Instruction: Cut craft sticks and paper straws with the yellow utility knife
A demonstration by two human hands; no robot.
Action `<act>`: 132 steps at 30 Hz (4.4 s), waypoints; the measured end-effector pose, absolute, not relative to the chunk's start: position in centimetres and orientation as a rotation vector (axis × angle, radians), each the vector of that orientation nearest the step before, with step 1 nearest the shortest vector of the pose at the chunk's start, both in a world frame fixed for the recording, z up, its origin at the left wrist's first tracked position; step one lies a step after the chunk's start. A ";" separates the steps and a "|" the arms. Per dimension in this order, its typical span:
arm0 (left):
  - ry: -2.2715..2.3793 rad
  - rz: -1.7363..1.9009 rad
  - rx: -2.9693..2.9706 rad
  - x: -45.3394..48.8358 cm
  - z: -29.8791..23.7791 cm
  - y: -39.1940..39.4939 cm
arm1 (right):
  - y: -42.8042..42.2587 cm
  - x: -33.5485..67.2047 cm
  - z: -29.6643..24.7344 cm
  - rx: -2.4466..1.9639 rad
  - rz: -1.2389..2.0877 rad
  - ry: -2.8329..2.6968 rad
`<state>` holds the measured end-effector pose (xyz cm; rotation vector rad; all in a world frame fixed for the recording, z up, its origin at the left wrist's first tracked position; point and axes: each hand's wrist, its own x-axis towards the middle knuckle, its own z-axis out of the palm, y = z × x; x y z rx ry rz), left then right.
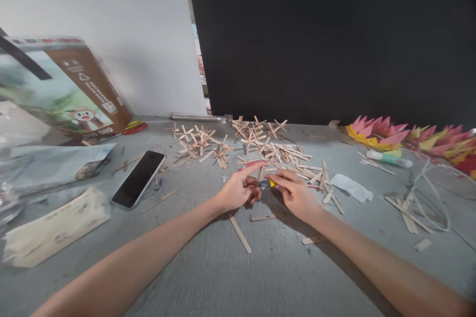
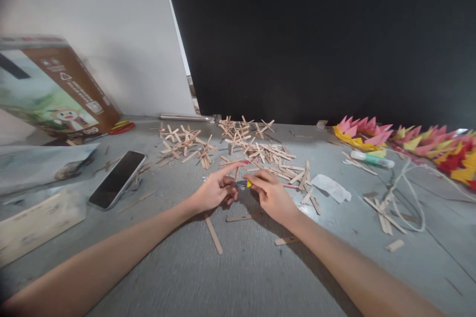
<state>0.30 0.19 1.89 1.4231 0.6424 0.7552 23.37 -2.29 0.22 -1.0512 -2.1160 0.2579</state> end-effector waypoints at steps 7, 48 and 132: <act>0.611 0.833 1.416 0.2 1.9 0.5 | -2.2 23.3 0.5 -1.120 0.242 -2.062; 0.611 0.864 1.405 0.7 2.0 -0.2 | -2.1 23.6 0.0 -1.068 0.269 -2.141; 0.575 0.843 1.504 0.6 1.2 -0.6 | -2.5 23.6 0.7 -0.969 0.294 -2.179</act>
